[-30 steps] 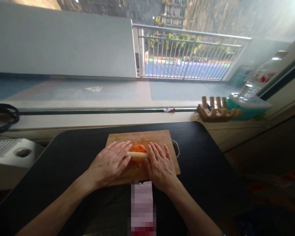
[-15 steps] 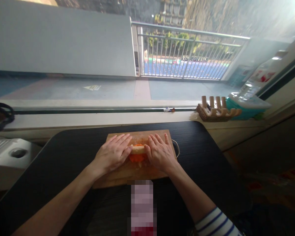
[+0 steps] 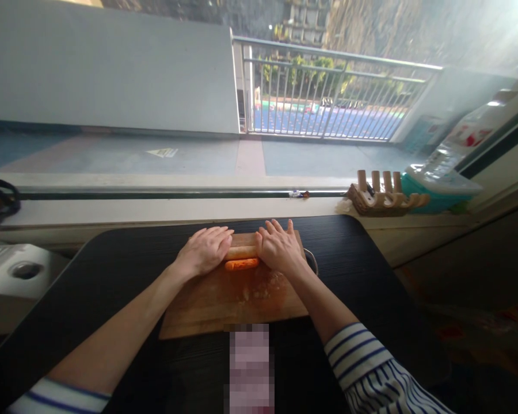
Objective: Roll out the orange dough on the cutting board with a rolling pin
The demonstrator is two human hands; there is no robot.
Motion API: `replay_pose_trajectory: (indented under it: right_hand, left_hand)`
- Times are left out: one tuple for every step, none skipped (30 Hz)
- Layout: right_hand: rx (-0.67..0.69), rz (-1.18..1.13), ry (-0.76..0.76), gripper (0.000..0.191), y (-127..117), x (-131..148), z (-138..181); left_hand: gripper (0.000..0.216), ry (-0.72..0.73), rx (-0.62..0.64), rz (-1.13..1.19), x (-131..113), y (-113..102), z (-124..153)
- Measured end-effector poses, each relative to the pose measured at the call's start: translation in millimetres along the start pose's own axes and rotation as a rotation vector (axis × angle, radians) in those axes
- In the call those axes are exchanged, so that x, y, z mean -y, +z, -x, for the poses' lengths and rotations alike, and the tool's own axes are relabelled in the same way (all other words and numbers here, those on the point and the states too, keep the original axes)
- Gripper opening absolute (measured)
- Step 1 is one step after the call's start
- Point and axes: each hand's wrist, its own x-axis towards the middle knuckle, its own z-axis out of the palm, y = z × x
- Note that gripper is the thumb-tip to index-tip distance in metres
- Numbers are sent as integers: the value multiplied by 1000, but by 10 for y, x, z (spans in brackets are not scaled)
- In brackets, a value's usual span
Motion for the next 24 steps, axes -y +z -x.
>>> replay_pose_trajectory:
  right_hand:
    - [8, -3, 1, 49, 4, 0, -10]
    - [10, -5, 0, 49, 8, 3, -9]
    - [4, -5, 0, 49, 10, 9, 2]
    - [-12, -3, -1, 50, 11, 17, 23]
    - [-32, 0, -5, 50, 11, 27, 52]
    - [-52, 2, -8, 50, 9, 39, 88]
    - [-66, 3, -11, 50, 6, 51, 128]
    - [-75, 1, -16, 50, 2, 63, 170]
    - [-81, -1, -21, 50, -2, 75, 212]
    - [-86, -3, -27, 50, -7, 86, 254]
    - [-94, -6, -30, 50, -11, 95, 295]
    - [-102, -9, -33, 50, -14, 104, 332]
    - [-110, -12, -35, 50, -17, 112, 367]
    - [-115, -14, -38, 50, -19, 119, 398]
    - [-119, -17, -41, 49, -21, 125, 426]
    - [-121, -19, -46, 49, -24, 132, 450]
    - [-122, -20, -51, 49, -26, 138, 472]
    - [-123, -20, -55, 49, -29, 145, 492]
    - [-125, -19, -59, 50, -33, 151, 511]
    - [-125, -18, -64, 50, -36, 157, 530]
    - [-125, -16, -68, 50, -40, 163, 549]
    - [-124, -14, -73, 50, -43, 168, 568]
    - [-123, -13, -76, 50, -46, 173, 588]
    - [-122, -14, -80, 50, -48, 178, 609]
  left_hand:
    - [47, 1, -11, -1, 8, 12, -10]
    - [46, 3, -23, -3, 12, 20, -11]
    - [46, 9, -33, -5, 11, 25, -3]
    - [46, 18, -42, -4, 6, 26, 13]
    - [46, 28, -52, -2, -3, 23, 37]
    - [46, 36, -64, 1, -16, 16, 66]
    - [46, 43, -78, 3, -30, 6, 99]
    - [45, 49, -92, 3, -45, -4, 132]
    - [45, 56, -107, 3, -60, -14, 164]
    - [45, 65, -119, 2, -73, -23, 195]
    - [45, 77, -128, 1, -84, -30, 224]
    - [45, 91, -134, 0, -93, -34, 250]
    - [46, 104, -138, 0, -101, -38, 274]
    - [46, 114, -141, 0, -108, -39, 297]
    - [46, 122, -142, 1, -114, -41, 318]
    - [46, 129, -143, 2, -120, -42, 339]
    - [46, 133, -145, 4, -127, -43, 360]
    - [46, 136, -149, 5, -135, -44, 380]
    - [46, 138, -152, 5, -143, -44, 401]
    - [46, 139, -154, 4, -153, -45, 423]
    - [47, 139, -156, 1, -162, -46, 445]
    - [47, 140, -158, -1, -172, -46, 467]
    - [48, 141, -160, -2, -181, -46, 489]
    - [48, 145, -163, -2, -190, -46, 512]
